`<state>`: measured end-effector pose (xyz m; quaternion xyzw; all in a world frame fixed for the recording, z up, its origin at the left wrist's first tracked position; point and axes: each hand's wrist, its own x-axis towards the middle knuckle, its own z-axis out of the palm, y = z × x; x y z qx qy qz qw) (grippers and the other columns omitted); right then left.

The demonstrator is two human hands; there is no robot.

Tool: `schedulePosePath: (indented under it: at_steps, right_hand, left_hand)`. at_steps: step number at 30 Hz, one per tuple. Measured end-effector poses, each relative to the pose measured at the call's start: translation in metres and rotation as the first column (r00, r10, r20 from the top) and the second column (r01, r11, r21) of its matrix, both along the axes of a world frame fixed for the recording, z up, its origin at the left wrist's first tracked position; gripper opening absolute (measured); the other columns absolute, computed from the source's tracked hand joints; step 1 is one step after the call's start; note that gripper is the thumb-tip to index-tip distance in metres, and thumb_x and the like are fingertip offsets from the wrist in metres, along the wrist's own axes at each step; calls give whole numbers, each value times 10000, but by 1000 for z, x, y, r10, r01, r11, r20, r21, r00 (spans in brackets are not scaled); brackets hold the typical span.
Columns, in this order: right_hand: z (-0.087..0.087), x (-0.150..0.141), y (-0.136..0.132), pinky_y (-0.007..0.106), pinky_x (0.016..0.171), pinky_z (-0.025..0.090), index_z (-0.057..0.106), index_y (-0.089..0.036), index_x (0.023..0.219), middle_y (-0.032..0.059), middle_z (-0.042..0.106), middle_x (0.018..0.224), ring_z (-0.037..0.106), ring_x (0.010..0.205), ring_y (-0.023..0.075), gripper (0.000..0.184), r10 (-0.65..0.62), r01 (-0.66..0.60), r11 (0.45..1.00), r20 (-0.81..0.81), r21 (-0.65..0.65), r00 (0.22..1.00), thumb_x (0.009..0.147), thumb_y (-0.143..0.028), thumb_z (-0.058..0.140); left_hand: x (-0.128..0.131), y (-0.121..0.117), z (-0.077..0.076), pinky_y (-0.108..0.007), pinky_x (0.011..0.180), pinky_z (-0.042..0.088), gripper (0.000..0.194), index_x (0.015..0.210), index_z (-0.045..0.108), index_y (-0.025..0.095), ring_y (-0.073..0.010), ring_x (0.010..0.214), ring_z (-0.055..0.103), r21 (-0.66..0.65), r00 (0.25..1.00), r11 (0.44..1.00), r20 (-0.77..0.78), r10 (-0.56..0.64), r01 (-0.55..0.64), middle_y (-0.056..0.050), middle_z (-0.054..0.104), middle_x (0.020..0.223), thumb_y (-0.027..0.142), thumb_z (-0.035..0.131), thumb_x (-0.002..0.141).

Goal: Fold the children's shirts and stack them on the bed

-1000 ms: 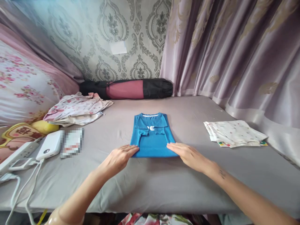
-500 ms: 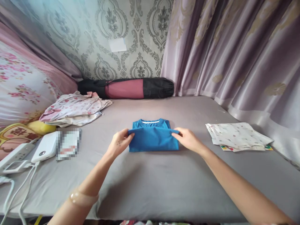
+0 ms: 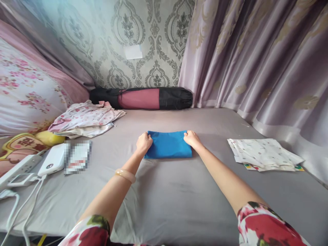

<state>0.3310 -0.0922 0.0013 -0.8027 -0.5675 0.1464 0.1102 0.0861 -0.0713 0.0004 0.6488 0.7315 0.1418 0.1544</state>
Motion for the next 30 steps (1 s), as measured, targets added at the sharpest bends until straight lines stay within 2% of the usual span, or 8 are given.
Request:
schedulePosePath:
  at_steps: [7,12,17,24,30]
  right_hand:
    - [-5,-17,-2,370,865,470,603,-104,1191,204,671,1156,646,1084,297,388,-83,83,996,13,45,996,996,-253,303]
    - [-14,-23,-2,394,861,482,575,-66,1172,234,691,1063,671,1026,304,397,-115,106,989,95,101,989,1003,-218,250]
    - [-20,-23,1,390,849,492,574,-71,1129,235,699,1024,680,1005,307,369,-141,123,984,136,130,981,1008,-243,271]
    - [-25,-25,2,374,842,492,558,-96,1126,216,705,998,689,986,293,326,-219,201,966,105,160,970,1009,-299,331]
    - [-17,-21,-1,383,851,481,540,-97,1164,214,691,1046,678,1005,295,334,-184,173,977,76,124,980,1009,-300,325]
  left_hand:
    - [13,-4,-6,-350,786,495,318,1093,577,170,-272,1009,664,54,997,998,-79,22,-18,-155,676,1099,264,293,984]
    - [19,-6,-14,-365,768,499,325,1105,564,134,-283,949,679,104,989,994,-143,39,-24,-187,663,1085,269,294,985]
    - [22,-6,-12,-364,780,504,330,1101,564,128,-289,957,685,106,982,994,-177,61,-42,-183,672,1062,279,292,990]
    - [22,-6,-12,-374,791,494,317,1107,553,115,-309,978,683,99,987,989,-111,118,-107,-190,693,1047,293,326,975]
    - [14,-3,-16,-372,816,488,329,1134,535,113,-303,1027,667,111,994,988,-23,108,-105,-196,687,1068,319,335,974]
